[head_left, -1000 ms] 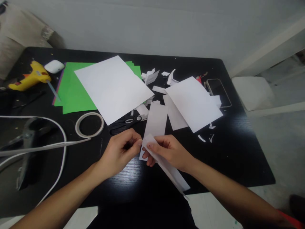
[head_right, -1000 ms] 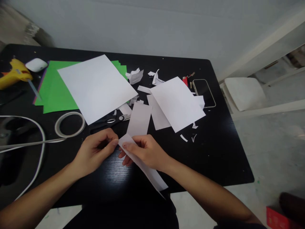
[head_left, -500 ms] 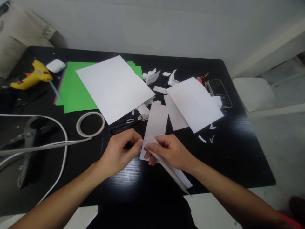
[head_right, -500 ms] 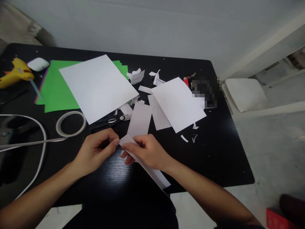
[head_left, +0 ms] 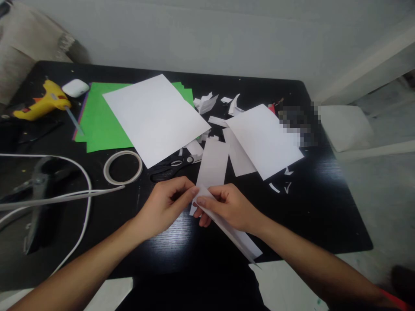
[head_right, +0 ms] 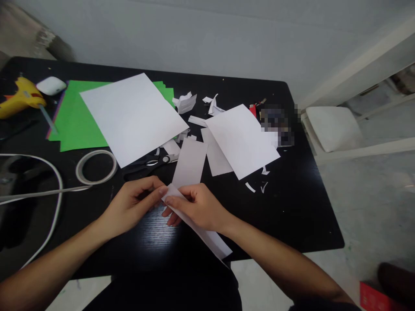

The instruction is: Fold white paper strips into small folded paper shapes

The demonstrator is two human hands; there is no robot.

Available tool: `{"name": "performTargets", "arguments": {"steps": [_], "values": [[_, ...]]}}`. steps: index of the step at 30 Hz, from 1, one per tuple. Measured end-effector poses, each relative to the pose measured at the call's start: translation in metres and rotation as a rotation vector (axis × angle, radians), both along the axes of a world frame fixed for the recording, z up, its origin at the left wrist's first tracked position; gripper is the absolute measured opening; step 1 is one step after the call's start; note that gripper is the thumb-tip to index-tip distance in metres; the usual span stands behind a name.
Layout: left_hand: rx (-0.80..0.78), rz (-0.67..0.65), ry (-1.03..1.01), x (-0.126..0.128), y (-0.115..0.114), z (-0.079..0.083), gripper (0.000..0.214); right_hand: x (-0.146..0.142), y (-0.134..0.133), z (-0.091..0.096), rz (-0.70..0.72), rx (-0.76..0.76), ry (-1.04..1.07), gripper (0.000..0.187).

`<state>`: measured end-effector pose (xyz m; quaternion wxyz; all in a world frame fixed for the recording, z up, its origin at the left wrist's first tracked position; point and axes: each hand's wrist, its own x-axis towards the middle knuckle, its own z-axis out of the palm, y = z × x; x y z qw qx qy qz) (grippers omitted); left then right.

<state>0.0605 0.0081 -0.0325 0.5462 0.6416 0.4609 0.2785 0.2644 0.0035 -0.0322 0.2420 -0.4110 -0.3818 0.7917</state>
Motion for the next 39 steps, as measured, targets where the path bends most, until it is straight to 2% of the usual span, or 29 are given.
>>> {"name": "performTargets", "arguments": {"steps": [7, 13, 17, 22, 28, 34, 39], "values": [[0.075, 0.002, 0.077, -0.001, 0.001, -0.001, 0.032, 0.001, 0.0, -0.001, 0.026, -0.007, 0.018, 0.035], [0.053, 0.05, 0.07, -0.006, 0.003, -0.002, 0.036, 0.006, 0.003, 0.0, 0.084, -0.061, 0.052, 0.036], [-0.022, 0.041, 0.034, -0.007, 0.003, -0.001, 0.036, 0.007, 0.004, 0.002, 0.095, -0.039, 0.032, 0.035], [-0.194, -0.007, -0.066, -0.004, 0.001, 0.001, 0.03, 0.005, 0.003, 0.004, 0.081, 0.02, -0.013, 0.038], [-0.306, 0.004, -0.08, -0.004, 0.001, 0.001, 0.032, 0.005, 0.002, 0.0, 0.097, -0.002, 0.005, 0.038], [-0.335, 0.053, -0.133, -0.01, 0.007, 0.001, 0.032, 0.007, 0.001, -0.004, 0.129, -0.105, 0.081, 0.039], [-0.336, 0.076, -0.185, -0.01, 0.009, 0.001, 0.032, 0.005, 0.001, -0.005, 0.101, -0.126, 0.078, 0.043]]}}
